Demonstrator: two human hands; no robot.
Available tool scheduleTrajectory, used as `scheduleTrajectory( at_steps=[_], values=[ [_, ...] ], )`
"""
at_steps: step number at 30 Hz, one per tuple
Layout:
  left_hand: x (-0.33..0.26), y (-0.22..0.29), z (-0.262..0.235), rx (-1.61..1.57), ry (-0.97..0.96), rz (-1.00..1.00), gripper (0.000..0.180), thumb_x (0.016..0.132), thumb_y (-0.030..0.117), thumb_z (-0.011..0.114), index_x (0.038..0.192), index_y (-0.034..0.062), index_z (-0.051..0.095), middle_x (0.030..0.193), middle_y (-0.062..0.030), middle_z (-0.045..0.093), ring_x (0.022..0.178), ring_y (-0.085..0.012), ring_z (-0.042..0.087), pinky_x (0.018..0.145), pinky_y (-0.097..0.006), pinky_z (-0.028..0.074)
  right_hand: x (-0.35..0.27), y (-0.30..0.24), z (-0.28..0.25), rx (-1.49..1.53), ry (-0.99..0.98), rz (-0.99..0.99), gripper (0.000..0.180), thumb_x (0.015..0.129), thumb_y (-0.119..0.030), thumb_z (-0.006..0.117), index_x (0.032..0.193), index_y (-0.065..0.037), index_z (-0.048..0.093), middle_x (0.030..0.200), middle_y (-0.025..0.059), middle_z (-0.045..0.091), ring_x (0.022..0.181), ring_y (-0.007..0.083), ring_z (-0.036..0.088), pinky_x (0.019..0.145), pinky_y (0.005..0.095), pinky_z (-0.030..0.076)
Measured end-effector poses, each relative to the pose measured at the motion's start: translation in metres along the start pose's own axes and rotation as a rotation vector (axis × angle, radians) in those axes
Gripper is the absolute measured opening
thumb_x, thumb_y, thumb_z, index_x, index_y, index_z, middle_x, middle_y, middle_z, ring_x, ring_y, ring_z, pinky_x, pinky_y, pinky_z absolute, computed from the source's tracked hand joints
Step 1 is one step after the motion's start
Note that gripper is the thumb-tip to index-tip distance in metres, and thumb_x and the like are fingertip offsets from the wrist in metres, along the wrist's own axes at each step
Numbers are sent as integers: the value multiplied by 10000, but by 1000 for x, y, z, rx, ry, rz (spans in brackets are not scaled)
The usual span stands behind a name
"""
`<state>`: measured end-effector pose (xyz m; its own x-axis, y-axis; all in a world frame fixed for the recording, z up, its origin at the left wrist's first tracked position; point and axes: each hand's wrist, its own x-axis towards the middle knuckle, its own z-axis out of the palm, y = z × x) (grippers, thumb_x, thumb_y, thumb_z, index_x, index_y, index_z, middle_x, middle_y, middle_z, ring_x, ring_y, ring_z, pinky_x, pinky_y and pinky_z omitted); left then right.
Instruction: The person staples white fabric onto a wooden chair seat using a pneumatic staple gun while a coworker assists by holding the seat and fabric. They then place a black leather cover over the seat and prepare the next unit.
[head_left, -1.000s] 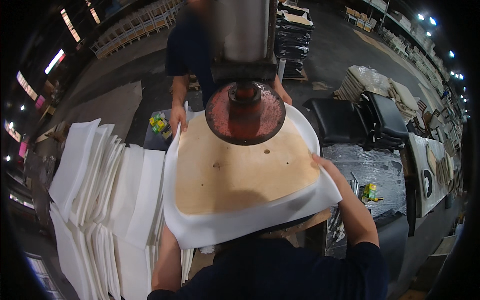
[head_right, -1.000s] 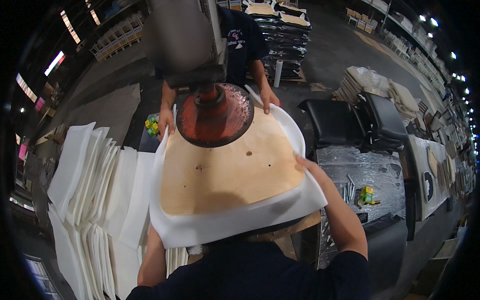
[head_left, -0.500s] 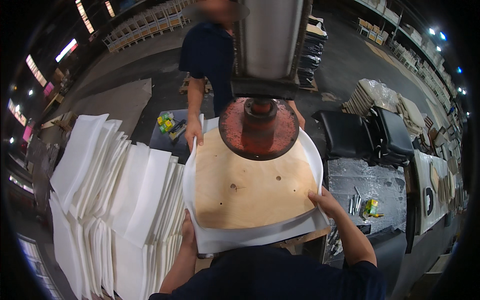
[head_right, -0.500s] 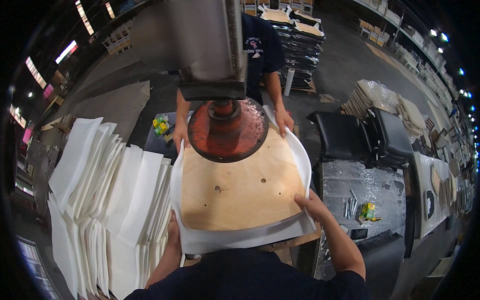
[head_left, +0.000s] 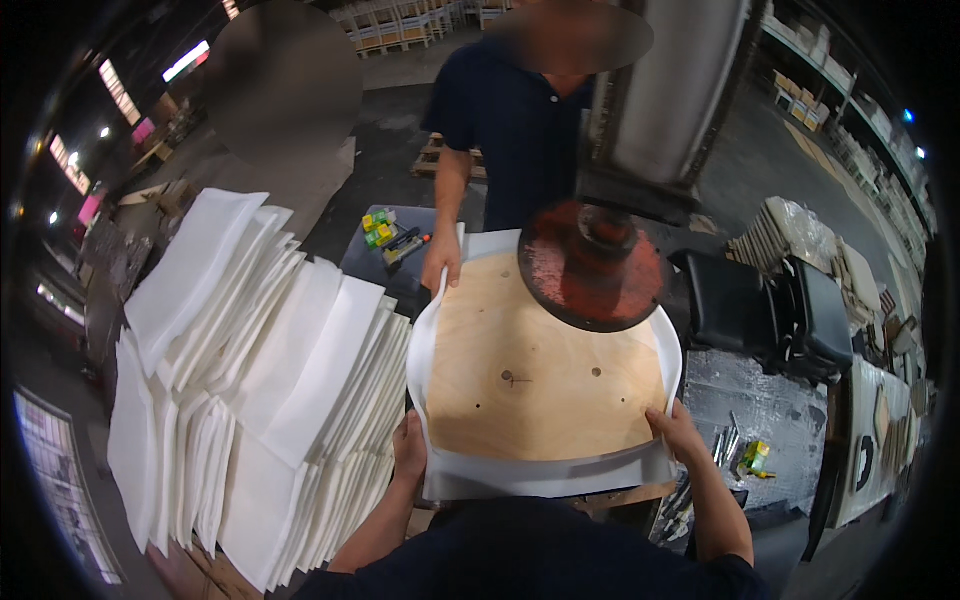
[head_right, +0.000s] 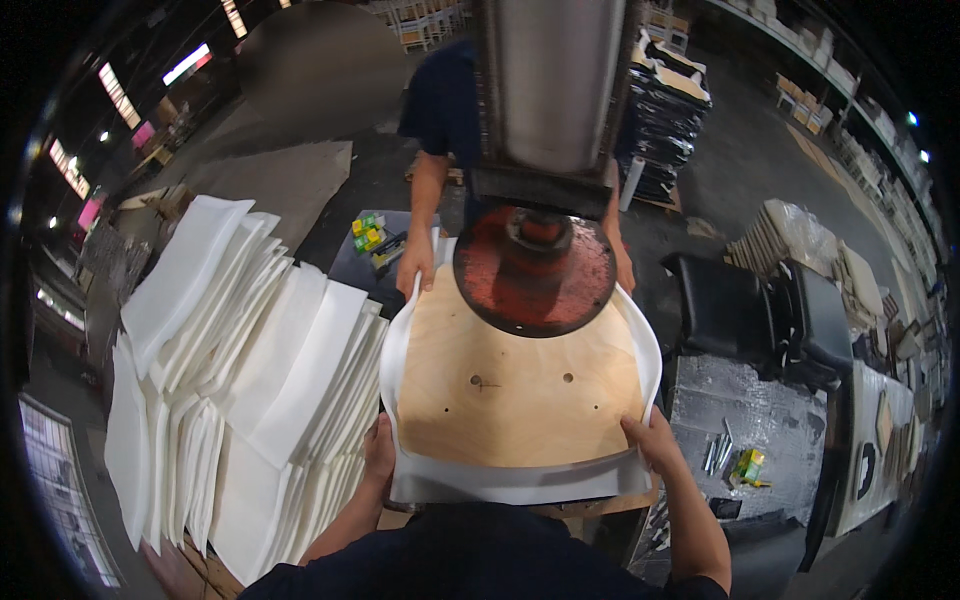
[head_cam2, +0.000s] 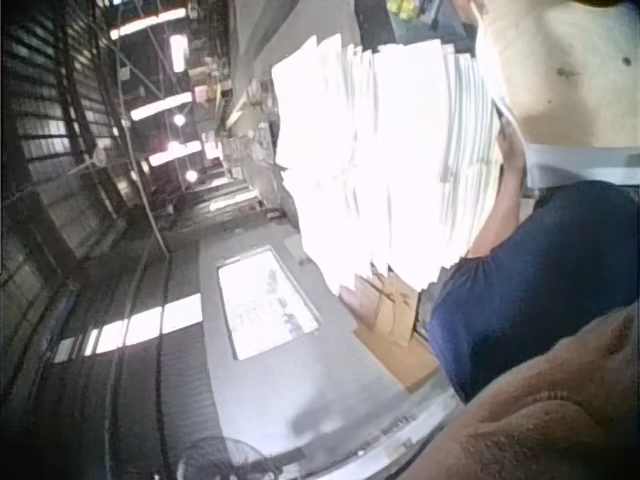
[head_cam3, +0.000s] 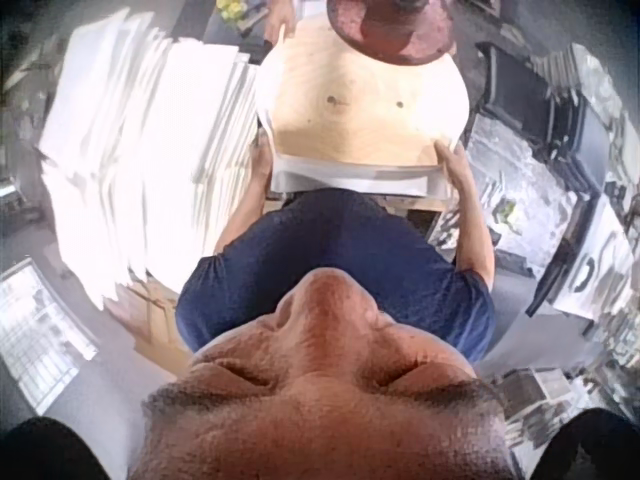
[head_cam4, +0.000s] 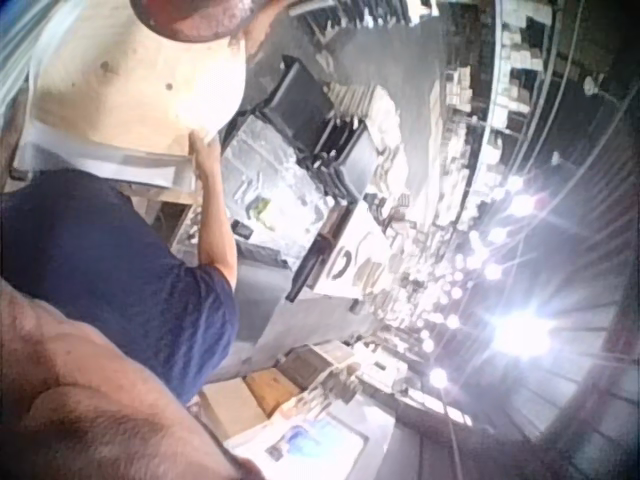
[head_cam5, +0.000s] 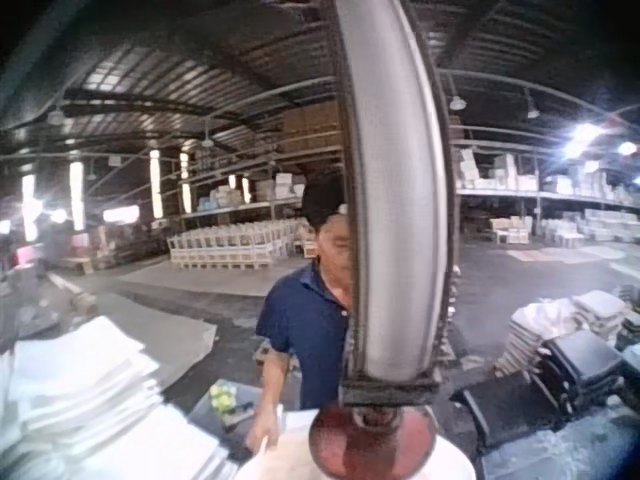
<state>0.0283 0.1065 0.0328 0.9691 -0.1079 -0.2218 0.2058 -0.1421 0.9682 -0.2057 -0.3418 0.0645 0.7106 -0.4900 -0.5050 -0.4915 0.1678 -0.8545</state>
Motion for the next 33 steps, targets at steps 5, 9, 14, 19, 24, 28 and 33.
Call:
scheduleTrajectory(
  at_steps=[5,9,14,19,24,28,33],
  values=[
    [-2,-1,0,299,-74,133,613,1195,481,388,1261,-31,719,1171,-211,779,1079,-294,732,963,-426,537,8,5,-6,-292,73,-59,645,993,-327,783,1485,31,567,1328,196,730,1241,283,691,1093,397,513],
    [0,2,6,499,4,215,593,1202,444,385,1275,-50,705,1153,-257,770,1076,-402,741,947,-461,544,2,-11,-1,-533,123,40,763,987,-506,770,1499,11,539,1418,301,679,1348,445,651,1123,473,507],
    [1,4,16,630,6,228,574,1203,410,389,1379,-53,679,1246,-318,748,1195,-492,702,1017,-520,520,-8,-17,0,-669,150,79,836,1000,-591,716,1444,81,493,1260,359,719,1217,511,698,1036,538,552],
    [-3,3,24,753,45,349,509,1195,356,405,1264,-61,689,1121,-349,742,1078,-525,715,912,-569,553,-13,-19,10,-854,176,84,829,1034,-611,643,1388,118,469,1112,356,755,1082,522,741,948,572,584],
    [0,19,20,1008,-73,413,377,1164,296,485,1099,-23,676,944,-356,721,917,-515,733,776,-610,553,-17,-21,17,-914,178,127,819,1033,-645,616,1410,67,466,1167,348,744,1122,505,736,970,579,580],
    [14,26,5,1299,-175,455,247,1095,242,604,1141,18,698,992,-336,733,957,-475,747,788,-601,552,-15,-11,15,-896,240,112,820,1012,-681,627,1420,13,470,1224,342,730,1179,504,716,1001,579,568],
    [3,30,-2,1248,-130,867,423,987,245,730,1371,72,695,1430,-280,633,1283,-464,619,1045,-573,501,-19,-10,16,-892,281,107,863,991,-726,640,1441,-9,473,1234,329,737,1174,489,723,994,570,570]
  ],
)
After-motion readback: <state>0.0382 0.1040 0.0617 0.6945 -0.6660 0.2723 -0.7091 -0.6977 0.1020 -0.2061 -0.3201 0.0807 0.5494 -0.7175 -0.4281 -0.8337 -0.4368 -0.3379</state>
